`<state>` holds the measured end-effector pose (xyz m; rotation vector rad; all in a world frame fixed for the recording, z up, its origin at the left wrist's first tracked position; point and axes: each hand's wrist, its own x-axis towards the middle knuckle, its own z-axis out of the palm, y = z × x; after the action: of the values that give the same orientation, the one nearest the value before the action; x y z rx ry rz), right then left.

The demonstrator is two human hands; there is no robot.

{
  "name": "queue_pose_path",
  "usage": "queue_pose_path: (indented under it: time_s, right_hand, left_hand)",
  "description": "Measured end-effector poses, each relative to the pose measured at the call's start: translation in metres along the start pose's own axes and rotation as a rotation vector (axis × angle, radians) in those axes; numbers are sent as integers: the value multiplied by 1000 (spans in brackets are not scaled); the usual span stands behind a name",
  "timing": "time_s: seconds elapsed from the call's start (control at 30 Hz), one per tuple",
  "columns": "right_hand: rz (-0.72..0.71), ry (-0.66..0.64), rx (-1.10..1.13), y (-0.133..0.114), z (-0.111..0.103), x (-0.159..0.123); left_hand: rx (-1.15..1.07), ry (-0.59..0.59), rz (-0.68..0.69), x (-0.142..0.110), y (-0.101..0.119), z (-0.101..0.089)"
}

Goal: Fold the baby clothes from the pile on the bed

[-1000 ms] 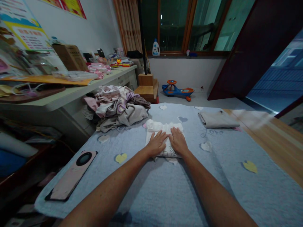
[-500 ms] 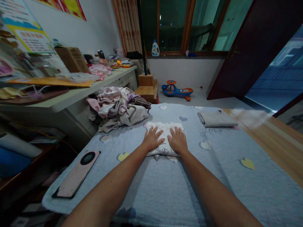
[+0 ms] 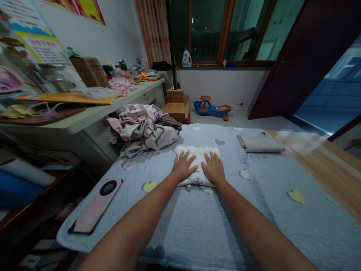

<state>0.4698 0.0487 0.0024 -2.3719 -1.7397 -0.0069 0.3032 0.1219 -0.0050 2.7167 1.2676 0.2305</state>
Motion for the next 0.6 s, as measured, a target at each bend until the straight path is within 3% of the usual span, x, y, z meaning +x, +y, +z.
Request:
queue_pose_path:
  time_s: [0.6]
  right_hand:
    - [-5, -9, -4, 1, 2, 1]
  left_hand:
    - [-6, 11, 4, -2, -1, 1]
